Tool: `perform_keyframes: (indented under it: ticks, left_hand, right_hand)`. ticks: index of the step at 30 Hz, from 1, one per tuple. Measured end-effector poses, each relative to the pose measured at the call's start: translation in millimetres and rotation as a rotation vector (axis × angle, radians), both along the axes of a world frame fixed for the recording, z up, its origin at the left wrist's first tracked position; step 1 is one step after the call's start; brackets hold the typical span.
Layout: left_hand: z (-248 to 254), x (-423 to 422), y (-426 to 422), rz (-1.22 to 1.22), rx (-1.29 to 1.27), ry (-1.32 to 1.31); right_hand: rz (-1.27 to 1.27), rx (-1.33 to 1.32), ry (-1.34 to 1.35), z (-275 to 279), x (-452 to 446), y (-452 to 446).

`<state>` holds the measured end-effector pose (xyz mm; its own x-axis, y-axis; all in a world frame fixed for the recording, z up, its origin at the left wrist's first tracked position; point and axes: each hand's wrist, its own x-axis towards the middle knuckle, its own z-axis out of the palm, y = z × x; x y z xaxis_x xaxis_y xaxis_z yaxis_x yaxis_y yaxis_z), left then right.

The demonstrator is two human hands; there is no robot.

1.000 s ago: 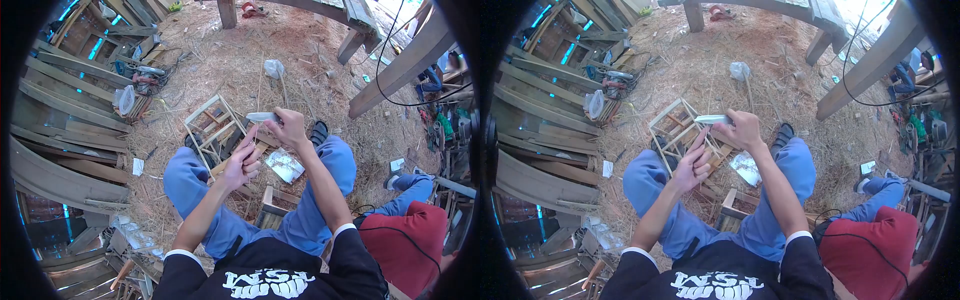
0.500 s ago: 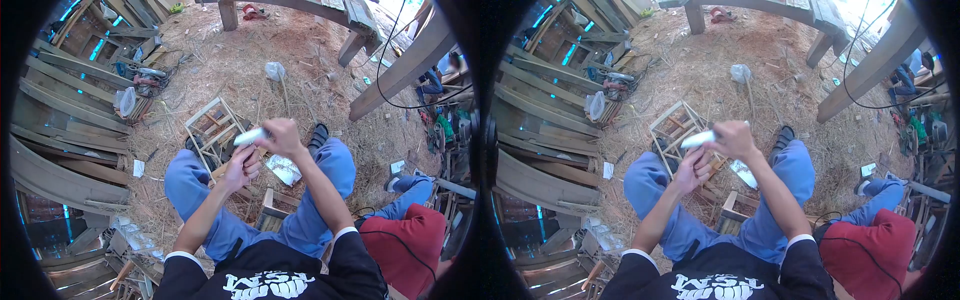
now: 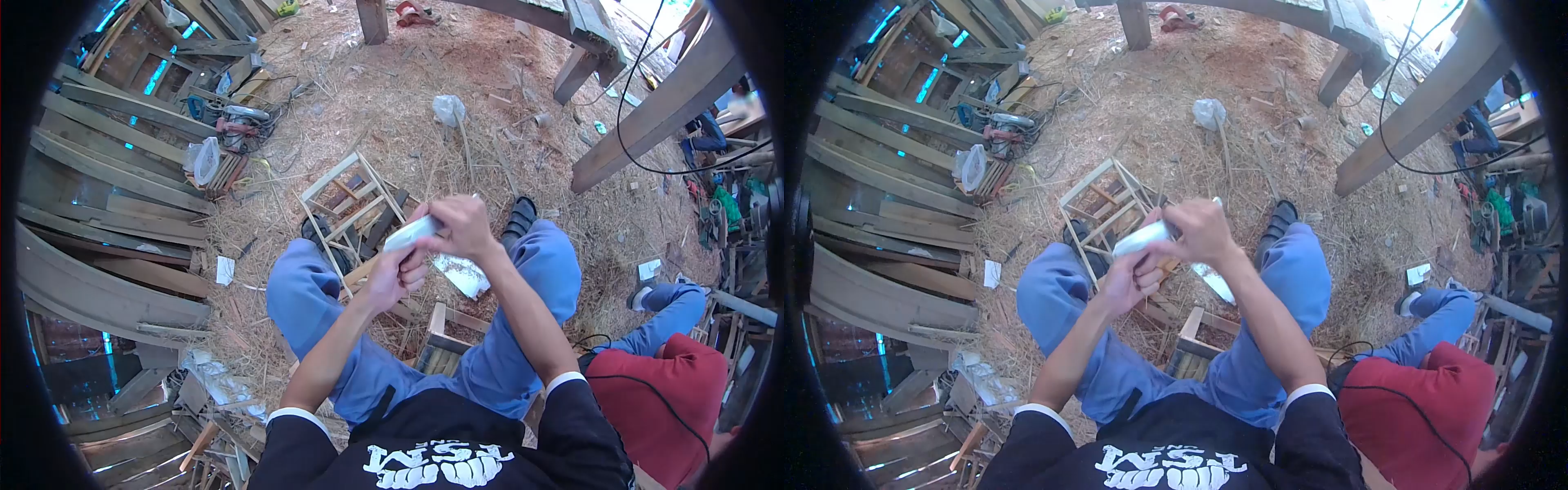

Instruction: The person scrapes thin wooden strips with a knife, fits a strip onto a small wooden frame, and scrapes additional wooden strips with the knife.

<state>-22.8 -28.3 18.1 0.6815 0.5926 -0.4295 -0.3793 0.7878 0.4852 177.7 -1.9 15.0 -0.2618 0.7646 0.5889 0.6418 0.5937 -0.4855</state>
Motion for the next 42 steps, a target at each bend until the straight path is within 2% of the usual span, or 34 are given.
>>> perform_keyframes:
  ticks: [3,5,10,14,17,20,21,23,24,26,30,33,37,42]
  left_hand:
    - [18,1,7,0.065,0.126,-0.054]
    - [16,-1,10,0.051,0.119,-0.057]
    - [10,2,2,0.003,0.061,0.003]
    - [15,4,2,0.029,0.094,-0.030]
    - [10,3,4,0.030,0.108,-0.042]
    - [-15,1,3,0.016,0.054,0.010]
    - [-8,2,3,0.023,0.069,-0.002]
    - [13,5,2,0.033,0.090,-0.019]
    - [-2,2,4,0.040,0.100,-0.032]
    - [10,4,2,0.040,0.111,-0.043]
    - [7,4,4,-0.004,0.111,0.024]
    - [9,5,3,-0.024,0.180,0.021]
    - [13,5,4,-0.031,0.244,0.006]
    - [4,4,8,0.001,0.224,0.113]
  right_hand:
    - [-0.101,-0.030,-0.009,-13,12,13]
    - [-0.123,-0.005,-0.016,-15,12,19]
    - [0.018,0.051,0.002,2,-6,-1]
    - [-0.231,-0.032,0.024,-13,17,20]
    - [-0.190,0.030,-0.006,-8,16,21]
    - [-0.025,0.052,-0.024,6,-4,1]
    - [0.020,0.036,-0.034,8,-6,-3]
    - [-0.070,0.014,-0.018,-4,3,3]
    - [-0.152,-0.018,-0.006,-11,10,9]
    - [-0.267,-0.066,0.050,-21,21,24]
    - [-0.106,0.072,-0.026,1,8,12]
    - [-0.049,0.062,0.025,5,6,5]
    - [-0.310,-0.135,0.082,-16,31,29]
    - [-0.061,0.017,0.001,4,10,8]
